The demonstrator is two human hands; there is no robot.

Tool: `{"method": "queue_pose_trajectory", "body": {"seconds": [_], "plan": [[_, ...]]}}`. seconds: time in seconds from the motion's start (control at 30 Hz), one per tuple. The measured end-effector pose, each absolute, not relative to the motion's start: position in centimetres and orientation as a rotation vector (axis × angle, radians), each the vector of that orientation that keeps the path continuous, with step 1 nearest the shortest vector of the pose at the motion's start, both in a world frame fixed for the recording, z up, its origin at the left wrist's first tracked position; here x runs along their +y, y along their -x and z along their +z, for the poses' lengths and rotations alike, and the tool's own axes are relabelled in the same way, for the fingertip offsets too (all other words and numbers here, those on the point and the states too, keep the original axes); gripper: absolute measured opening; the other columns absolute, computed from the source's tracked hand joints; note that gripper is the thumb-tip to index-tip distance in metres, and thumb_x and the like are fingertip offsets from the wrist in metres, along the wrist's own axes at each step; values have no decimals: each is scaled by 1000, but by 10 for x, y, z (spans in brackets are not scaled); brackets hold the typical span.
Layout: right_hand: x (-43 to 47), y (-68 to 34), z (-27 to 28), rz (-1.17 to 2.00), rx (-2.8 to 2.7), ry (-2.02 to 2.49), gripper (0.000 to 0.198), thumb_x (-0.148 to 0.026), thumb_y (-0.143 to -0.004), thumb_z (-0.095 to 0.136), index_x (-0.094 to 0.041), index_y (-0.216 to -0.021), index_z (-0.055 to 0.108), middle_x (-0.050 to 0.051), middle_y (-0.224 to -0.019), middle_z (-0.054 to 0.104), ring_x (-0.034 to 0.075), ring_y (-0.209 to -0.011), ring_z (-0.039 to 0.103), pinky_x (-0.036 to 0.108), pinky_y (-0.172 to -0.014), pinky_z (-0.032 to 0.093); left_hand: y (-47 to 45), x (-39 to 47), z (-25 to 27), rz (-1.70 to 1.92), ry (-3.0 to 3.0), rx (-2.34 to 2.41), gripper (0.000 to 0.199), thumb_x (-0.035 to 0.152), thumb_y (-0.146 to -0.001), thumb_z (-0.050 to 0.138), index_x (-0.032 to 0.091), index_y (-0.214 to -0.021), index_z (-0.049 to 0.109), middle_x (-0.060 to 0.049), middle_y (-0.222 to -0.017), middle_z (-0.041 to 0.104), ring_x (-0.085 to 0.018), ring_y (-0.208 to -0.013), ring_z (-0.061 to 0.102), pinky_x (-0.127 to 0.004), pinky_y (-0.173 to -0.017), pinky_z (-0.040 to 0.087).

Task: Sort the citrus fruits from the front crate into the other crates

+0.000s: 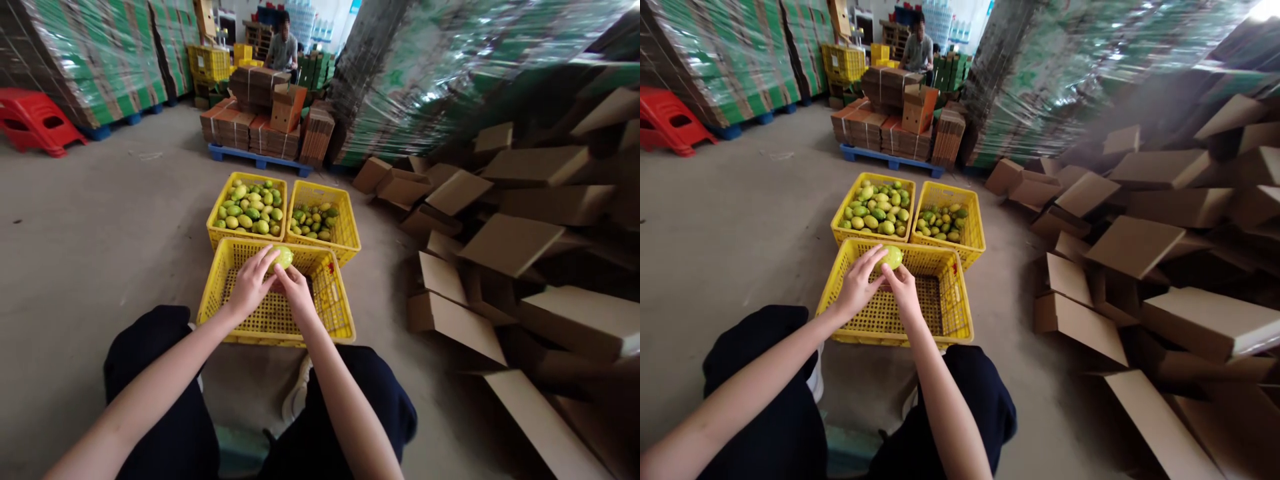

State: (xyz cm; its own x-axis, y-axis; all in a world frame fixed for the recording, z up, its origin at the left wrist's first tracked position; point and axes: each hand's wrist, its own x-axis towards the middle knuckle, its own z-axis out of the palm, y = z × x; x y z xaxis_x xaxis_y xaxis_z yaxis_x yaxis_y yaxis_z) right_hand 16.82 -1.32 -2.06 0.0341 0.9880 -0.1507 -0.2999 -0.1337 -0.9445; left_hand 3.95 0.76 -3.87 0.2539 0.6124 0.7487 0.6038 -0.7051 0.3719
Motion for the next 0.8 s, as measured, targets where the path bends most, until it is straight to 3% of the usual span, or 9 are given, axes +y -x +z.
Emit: {"method": "queue_pose_trajectory", "body": {"seconds": [0.2,0.33,0.57,0.8], "plan": [[-10,-167,-16,1300,-779,1123,47,-55,-64,80,-19,-92,67,2,-86,69,17,-77,62,29,-69,52,-48,5,-40,1543,-2513,1053,63,21,-92,61,23,-148,32,-15,-131,63,-27,-121,62,-46,-100,55],[-9,-174,-15,1262,-731,1134,47,-48,-61,84,-22,-93,62,0,-90,66,16,-80,61,27,-68,53,-51,3,-45,1498,-2422,953,74,25,-92,61,23,-153,20,-17,-134,57,-27,-125,59,-44,-99,55],[-14,-179,-12,1251,-817,1241,48,-47,-61,83,-21,-94,60,-1,-86,63,15,-77,58,26,-65,51,-44,5,-46,1170,-2418,1074,71,29,-88,66,25,-149,31,-16,-135,54,-31,-129,54,-52,-107,47],[-13,-184,-17,1367,-862,1249,46,-37,-56,84,-20,-92,61,-2,-81,65,15,-74,59,27,-67,48,-42,9,-51,996,-2437,1010,88,19,-83,71,36,-154,21,-13,-144,43,-32,-132,53,-51,-106,49]]}}
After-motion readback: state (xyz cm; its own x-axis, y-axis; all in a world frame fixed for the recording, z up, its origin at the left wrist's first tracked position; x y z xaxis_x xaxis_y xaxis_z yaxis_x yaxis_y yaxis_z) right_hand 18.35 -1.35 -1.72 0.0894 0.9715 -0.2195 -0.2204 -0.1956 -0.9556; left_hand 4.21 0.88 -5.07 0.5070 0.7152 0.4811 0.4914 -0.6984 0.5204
